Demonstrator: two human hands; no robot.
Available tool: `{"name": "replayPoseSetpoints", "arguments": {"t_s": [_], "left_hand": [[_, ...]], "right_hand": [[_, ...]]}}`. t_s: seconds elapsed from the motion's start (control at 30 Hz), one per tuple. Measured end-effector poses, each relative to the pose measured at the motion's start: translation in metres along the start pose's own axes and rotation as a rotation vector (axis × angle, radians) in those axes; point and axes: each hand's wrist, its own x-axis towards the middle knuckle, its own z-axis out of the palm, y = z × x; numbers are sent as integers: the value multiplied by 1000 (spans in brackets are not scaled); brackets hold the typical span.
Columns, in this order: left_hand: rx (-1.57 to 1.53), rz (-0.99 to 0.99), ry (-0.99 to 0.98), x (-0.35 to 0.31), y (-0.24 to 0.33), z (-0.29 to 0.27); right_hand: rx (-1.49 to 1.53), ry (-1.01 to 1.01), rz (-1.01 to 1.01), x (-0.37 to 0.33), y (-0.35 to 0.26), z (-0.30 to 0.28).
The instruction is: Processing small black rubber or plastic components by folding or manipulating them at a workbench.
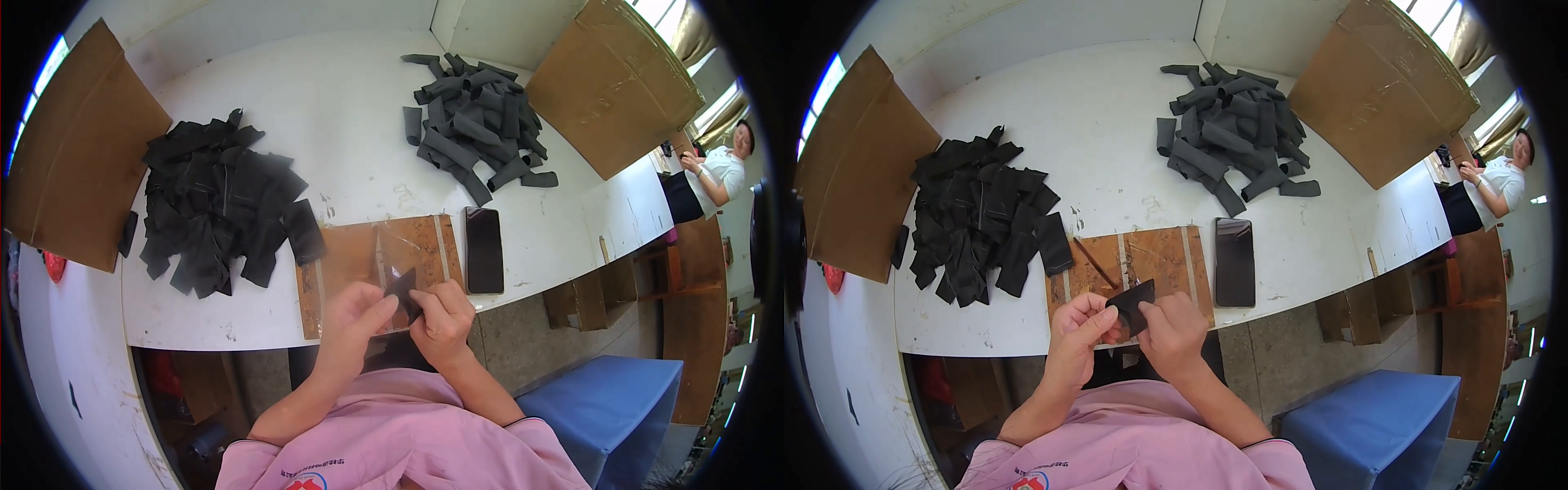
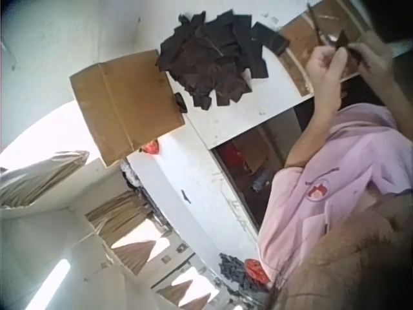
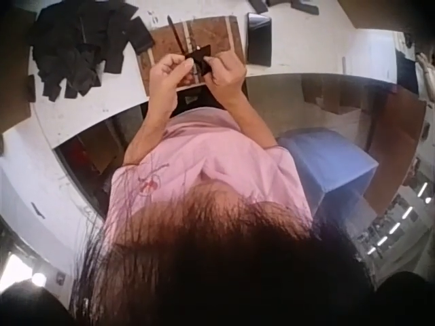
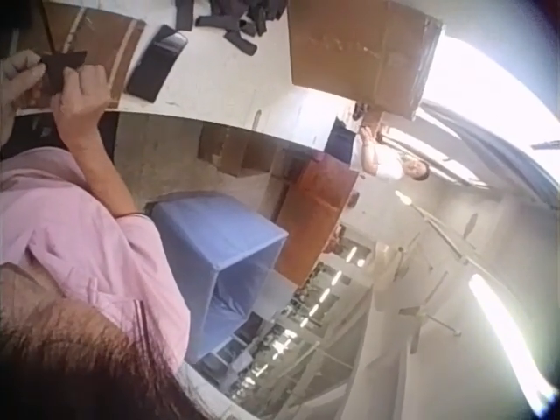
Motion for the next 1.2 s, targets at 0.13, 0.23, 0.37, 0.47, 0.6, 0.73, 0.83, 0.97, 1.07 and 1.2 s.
{"name": "replayPoseSetpoints", "arguments": {"t_s": [0.13,0.23,0.37,0.47,0.6,0.73,0.83,0.97,1.07,1.2], "left_hand": [[-50,11,-9,0,-5,-1],[-33,10,46,3,-4,-6],[-77,26,89,6,-11,-12],[-5,44,60,6,-12,-13],[101,131,127,-2,-10,-19],[276,273,157,-6,-8,-20],[438,443,110,-10,-14,-26],[690,658,94,-7,-15,-5],[856,761,223,-5,-27,-10],[748,696,351,0,-45,-22]], "right_hand": [[-124,-2,-111,-1,-2,-7],[-158,-34,-210,4,1,-6],[-183,-15,-276,4,0,-5],[-218,-11,-281,-2,1,-5],[-126,-228,-229,-7,-2,0],[215,-433,78,8,-18,-19],[386,-367,115,16,-30,-17],[472,-252,233,7,-25,-5],[273,-242,61,9,-25,1],[88,-263,-63,0,-27,17]]}}
